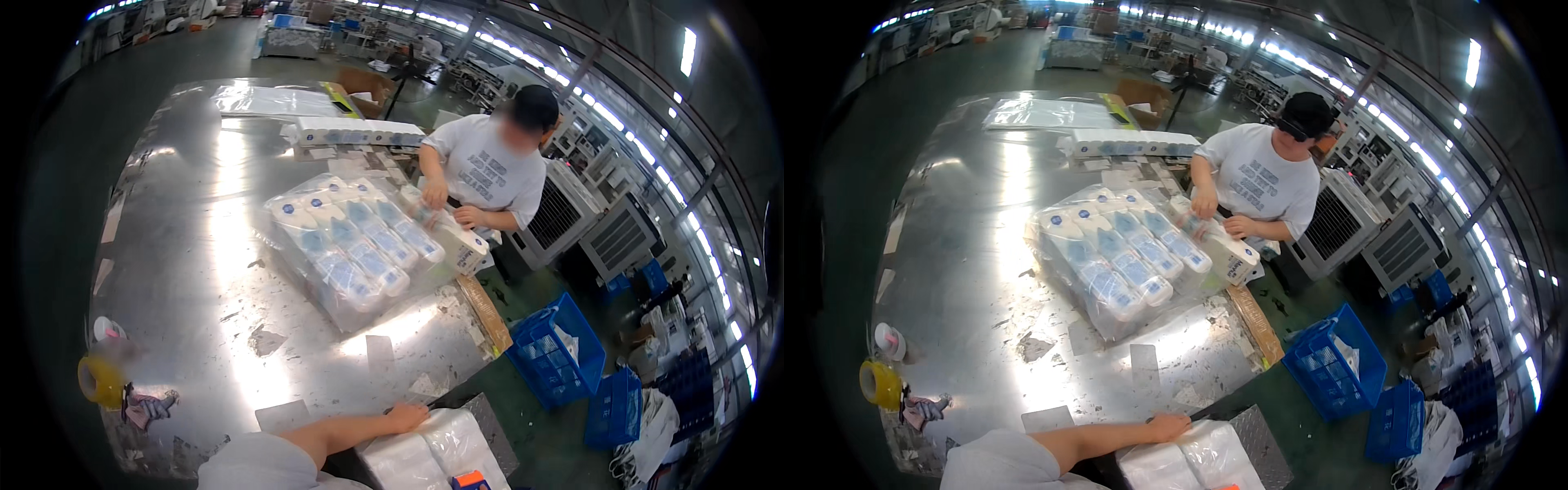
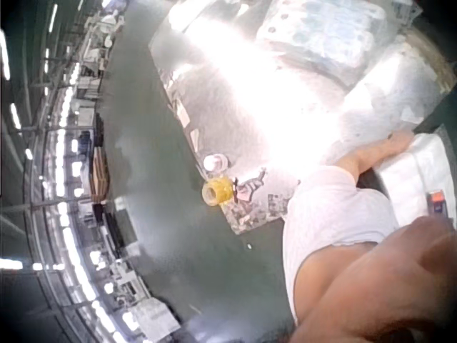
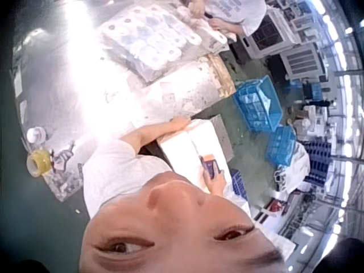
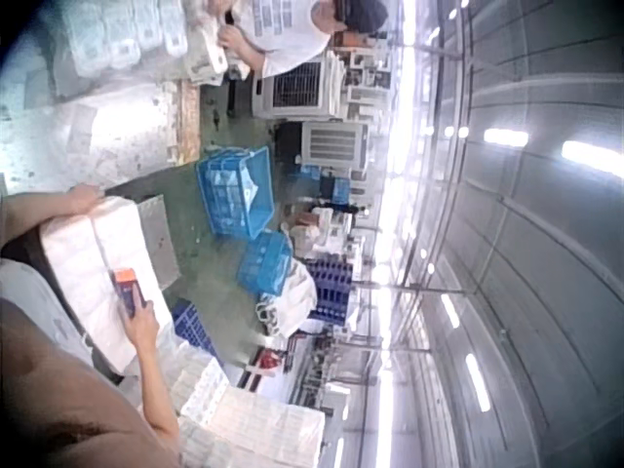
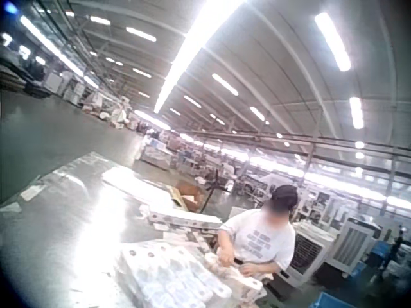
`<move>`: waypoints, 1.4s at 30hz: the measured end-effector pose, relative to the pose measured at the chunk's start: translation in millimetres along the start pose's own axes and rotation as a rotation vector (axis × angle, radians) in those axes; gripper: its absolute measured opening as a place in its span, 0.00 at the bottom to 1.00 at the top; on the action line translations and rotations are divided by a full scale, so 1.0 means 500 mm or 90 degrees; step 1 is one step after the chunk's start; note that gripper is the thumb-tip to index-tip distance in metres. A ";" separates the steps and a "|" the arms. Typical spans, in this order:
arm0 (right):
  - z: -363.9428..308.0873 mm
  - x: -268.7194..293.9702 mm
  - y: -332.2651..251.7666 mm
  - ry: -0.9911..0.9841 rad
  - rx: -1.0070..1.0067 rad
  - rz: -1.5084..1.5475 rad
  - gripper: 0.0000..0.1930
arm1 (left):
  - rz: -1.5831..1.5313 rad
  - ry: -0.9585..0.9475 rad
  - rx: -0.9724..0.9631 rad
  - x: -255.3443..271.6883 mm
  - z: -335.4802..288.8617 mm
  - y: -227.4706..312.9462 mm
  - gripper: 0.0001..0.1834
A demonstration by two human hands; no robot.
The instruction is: The person packs paper rolls into large plastic bags on a metal table, seals a bag using a tape dispenser, and then moves to a crate to sort individual rolls into another plastic bag.
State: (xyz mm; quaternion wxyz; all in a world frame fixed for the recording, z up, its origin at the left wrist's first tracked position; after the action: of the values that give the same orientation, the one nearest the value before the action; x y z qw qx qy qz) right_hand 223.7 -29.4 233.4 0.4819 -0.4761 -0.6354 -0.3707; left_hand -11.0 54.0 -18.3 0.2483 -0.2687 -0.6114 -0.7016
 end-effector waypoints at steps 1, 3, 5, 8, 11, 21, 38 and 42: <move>0.002 0.000 -0.001 -0.006 -0.008 0.001 0.32 | -0.013 0.012 -0.004 0.016 -0.009 -0.003 0.13; 0.009 0.001 0.005 -0.020 -0.028 0.000 0.33 | -0.042 0.034 -0.014 0.039 -0.031 0.008 0.13; 0.018 0.000 0.015 -0.024 -0.019 0.027 0.35 | -0.077 0.082 0.015 0.069 -0.044 0.014 0.13; 0.037 0.001 0.027 0.003 -0.005 0.051 0.38 | -0.109 0.136 0.019 0.148 -0.028 0.076 0.15; 0.042 -0.005 0.027 -0.030 0.003 0.043 0.41 | -0.048 0.191 -0.205 0.156 0.012 0.221 0.20; 0.029 0.012 0.019 0.044 0.020 0.068 0.38 | 0.089 0.072 -0.385 0.008 0.017 0.351 0.43; 0.055 0.018 -0.042 0.250 0.054 -0.024 0.31 | -0.728 0.874 -0.592 0.756 -0.293 0.386 0.30; 0.046 0.011 -0.054 0.267 0.042 -0.031 0.30 | -0.643 1.015 -0.621 0.776 -0.322 0.373 0.32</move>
State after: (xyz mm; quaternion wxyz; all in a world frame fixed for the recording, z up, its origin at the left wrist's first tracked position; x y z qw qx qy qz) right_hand 191.3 -14.3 232.5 0.6095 -0.3569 -0.5447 -0.4521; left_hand -180.8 -137.3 363.7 0.1225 0.4836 0.0351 -0.8659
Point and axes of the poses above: each hand's wrist, its own z-axis towards the middle knuckle, its own x-axis out of the back of the hand, y = z × x, the point moved 10 cm from there along z, towards the middle knuckle, and after that the axes turned 13 degrees about -x, right-handed, at the moved point
